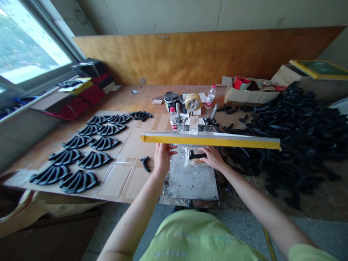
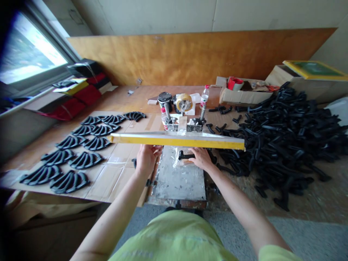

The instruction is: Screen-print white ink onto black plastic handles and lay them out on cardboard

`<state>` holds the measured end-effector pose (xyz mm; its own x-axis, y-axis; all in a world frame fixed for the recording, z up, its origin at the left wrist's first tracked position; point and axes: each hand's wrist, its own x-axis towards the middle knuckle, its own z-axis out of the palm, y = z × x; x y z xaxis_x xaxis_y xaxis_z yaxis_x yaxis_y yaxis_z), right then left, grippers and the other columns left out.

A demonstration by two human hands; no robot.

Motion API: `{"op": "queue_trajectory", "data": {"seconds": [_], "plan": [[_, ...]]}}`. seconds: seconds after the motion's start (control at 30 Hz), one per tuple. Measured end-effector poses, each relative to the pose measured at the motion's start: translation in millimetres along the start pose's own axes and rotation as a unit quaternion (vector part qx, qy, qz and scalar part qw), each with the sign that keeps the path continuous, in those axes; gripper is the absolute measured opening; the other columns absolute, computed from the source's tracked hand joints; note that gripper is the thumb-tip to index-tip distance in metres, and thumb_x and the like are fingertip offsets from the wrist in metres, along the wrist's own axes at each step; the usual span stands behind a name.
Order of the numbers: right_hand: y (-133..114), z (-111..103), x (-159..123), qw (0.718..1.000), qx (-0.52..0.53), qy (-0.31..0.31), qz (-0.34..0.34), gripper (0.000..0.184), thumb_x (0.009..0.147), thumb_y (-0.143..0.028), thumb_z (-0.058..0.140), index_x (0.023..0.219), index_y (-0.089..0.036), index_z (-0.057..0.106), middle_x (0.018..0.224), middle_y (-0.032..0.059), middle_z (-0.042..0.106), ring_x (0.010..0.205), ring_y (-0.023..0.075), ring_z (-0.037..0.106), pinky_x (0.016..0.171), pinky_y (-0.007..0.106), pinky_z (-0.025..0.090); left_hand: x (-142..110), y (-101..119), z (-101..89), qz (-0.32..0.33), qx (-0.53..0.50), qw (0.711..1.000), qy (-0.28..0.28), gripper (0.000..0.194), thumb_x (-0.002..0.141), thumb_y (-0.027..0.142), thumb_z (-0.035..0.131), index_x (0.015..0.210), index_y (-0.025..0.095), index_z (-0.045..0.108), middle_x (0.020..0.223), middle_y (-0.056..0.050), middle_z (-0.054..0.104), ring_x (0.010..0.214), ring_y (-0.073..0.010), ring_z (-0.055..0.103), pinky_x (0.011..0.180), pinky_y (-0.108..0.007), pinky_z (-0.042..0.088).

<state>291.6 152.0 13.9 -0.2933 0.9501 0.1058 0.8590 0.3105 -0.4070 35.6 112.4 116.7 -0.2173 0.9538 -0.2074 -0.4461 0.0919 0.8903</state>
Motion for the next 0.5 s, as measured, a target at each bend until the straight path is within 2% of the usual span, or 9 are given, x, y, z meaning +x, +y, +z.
{"op": "queue_trajectory", "data": {"seconds": [0.07,0.13,0.2,0.27,0.3,0.33,0.4,0.43,0.5], "plan": [[-29.9,6.3,-13.7,0.999,-0.025,-0.001,-0.026,0.013,0.081,-0.031,0.068,0.092,-0.023,0.067,0.091,0.0051,0.061,0.095,0.0218,0.054,0.086,0.034,0.041,-18.8,-32.5,-5.0,-0.123,0.025,0.991,-0.035,0.051,0.084,0.055,0.055,0.116,0.016,0.055,0.089,-0.008,0.069,0.066,-0.0135,0.064,0.05,-0.021,0.05],[-62.0,6.9,-29.6,0.998,-0.031,0.025,-0.041,0.009,0.085,-0.029,0.063,0.087,-0.021,0.067,0.087,0.0058,0.059,0.091,0.0209,0.053,0.084,0.033,0.041,-41.9,-64.4,-10.6,-0.243,0.042,0.966,-0.081,0.056,0.082,0.059,0.056,0.117,0.015,0.055,0.1,-0.013,0.069,0.074,-0.0177,0.068,0.052,-0.024,0.052],[-88.1,7.4,-46.9,0.994,-0.009,0.031,-0.102,0.01,0.088,-0.026,0.059,0.09,-0.021,0.067,0.086,0.0056,0.059,0.089,0.0199,0.053,0.082,0.032,0.042,-59.9,-87.6,-19.6,-0.283,0.035,0.955,-0.082,0.052,0.081,0.059,0.057,0.11,0.016,0.057,0.102,-0.012,0.069,0.077,-0.0185,0.068,0.054,-0.025,0.054],[-95.5,8.1,-61.8,0.985,0.028,0.013,-0.169,0.016,0.091,-0.021,0.054,0.099,-0.023,0.067,0.088,0.0043,0.061,0.089,0.0185,0.054,0.082,0.03,0.043,-64.5,-98.0,-38.2,-0.278,0.05,0.957,-0.06,0.047,0.079,0.058,0.059,0.098,0.015,0.059,0.09,-0.01,0.071,0.069,-0.016,0.067,0.05,-0.022,0.05],[-88.6,7.6,-67.9,0.983,0.044,0.007,-0.18,0.021,0.092,-0.017,0.05,0.104,-0.024,0.066,0.091,0.0037,0.062,0.09,0.0176,0.054,0.083,0.029,0.043,-60.4,-98.7,-52.6,-0.27,0.077,0.959,-0.045,0.046,0.078,0.058,0.059,0.092,0.015,0.06,0.082,-0.009,0.07,0.063,-0.0145,0.065,0.047,-0.021,0.047],[-74.2,5.9,-73.1,0.986,0.048,0.01,-0.16,0.026,0.092,-0.013,0.047,0.107,-0.025,0.065,0.094,0.0035,0.063,0.092,0.017,0.055,0.084,0.029,0.044,-52.6,-96.7,-70.6,-0.259,0.117,0.958,-0.025,0.046,0.078,0.059,0.058,0.087,0.014,0.06,0.076,-0.008,0.069,0.057,-0.0134,0.063,0.045,-0.02,0.045],[-26.8,-0.3,-82.9,0.998,0.013,0.032,-0.047,0.034,0.089,-0.005,0.041,0.106,-0.022,0.065,0.101,0.0053,0.064,0.097,0.0176,0.056,0.085,0.029,0.044,-29.7,-87.1,-114.7,-0.225,0.22,0.949,0.03,0.05,0.08,0.062,0.049,0.081,0.013,0.059,0.068,-0.008,0.068,0.05,-0.0124,0.058,0.044,-0.021,0.043],[2.1,-3.8,-88.1,0.998,-0.033,0.039,0.035,0.033,0.087,-0.003,0.042,0.102,-0.021,0.066,0.102,0.0073,0.064,0.098,0.0194,0.056,0.085,0.03,0.044,-17.2,-80.5,-138.5,-0.203,0.286,0.934,0.072,0.052,0.081,0.063,0.043,0.078,0.013,0.059,0.063,-0.008,0.066,0.047,-0.0124,0.055,0.043,-0.022,0.042],[58.4,-8.0,-99.6,0.982,-0.121,-0.011,0.142,0.027,0.082,-0.005,0.05,0.101,-0.017,0.066,0.104,0.0119,0.062,0.099,0.0229,0.055,0.084,0.032,0.043,4.4,-66.4,-182.7,-0.168,0.435,0.875,0.129,0.054,0.085,0.058,0.028,0.073,0.014,0.057,0.053,-0.007,0.061,0.042,-0.0139,0.052,0.043,-0.025,0.042]]}}
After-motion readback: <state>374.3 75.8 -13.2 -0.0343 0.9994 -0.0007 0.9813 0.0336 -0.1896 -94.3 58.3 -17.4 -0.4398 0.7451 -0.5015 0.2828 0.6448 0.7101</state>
